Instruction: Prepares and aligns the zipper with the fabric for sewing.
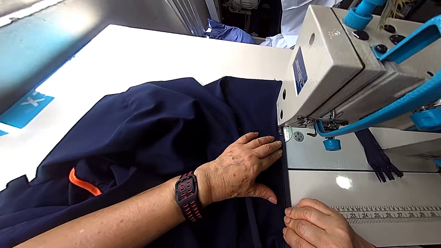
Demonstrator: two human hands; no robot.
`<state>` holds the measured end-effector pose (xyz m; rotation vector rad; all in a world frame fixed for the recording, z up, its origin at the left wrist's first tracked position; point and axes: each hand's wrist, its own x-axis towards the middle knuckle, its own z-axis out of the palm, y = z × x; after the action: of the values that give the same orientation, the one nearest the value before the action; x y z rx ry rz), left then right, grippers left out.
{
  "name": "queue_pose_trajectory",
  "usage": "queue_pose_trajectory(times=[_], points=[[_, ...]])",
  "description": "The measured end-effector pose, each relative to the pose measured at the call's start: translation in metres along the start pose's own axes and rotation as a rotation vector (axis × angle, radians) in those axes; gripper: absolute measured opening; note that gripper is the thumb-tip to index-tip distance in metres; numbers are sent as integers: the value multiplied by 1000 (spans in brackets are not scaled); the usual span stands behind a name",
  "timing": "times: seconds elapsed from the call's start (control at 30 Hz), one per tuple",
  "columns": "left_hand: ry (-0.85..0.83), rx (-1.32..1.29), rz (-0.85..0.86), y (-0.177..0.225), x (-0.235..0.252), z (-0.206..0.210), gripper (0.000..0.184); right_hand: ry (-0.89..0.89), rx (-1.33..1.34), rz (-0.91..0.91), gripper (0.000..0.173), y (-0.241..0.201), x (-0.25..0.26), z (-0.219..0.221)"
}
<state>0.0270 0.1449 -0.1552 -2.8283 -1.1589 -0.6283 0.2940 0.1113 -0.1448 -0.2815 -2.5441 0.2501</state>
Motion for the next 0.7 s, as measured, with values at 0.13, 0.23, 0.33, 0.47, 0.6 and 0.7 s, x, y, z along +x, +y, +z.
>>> queue_pose_trajectory(times=[0.13,0.23,0.33,0.47,0.6,0.7], points=[[6,1,-4,-1,0,0,80,-33,-8,3,22,1,-2,-5],[21,4,-10,-1,1,0,77,-66,8,7,22,3,-3,-10],[29,18,-14,-3,3,0,77,-70,1,1,22,5,0,-11],[30,17,-9,-13,10,0,78,-5,-22,-25,23,19,5,-2],[36,3,46,-30,19,-1,77,25,-18,-32,22,30,10,0],[60,25,118,-39,26,-4,73,18,11,-37,22,37,8,-4]])
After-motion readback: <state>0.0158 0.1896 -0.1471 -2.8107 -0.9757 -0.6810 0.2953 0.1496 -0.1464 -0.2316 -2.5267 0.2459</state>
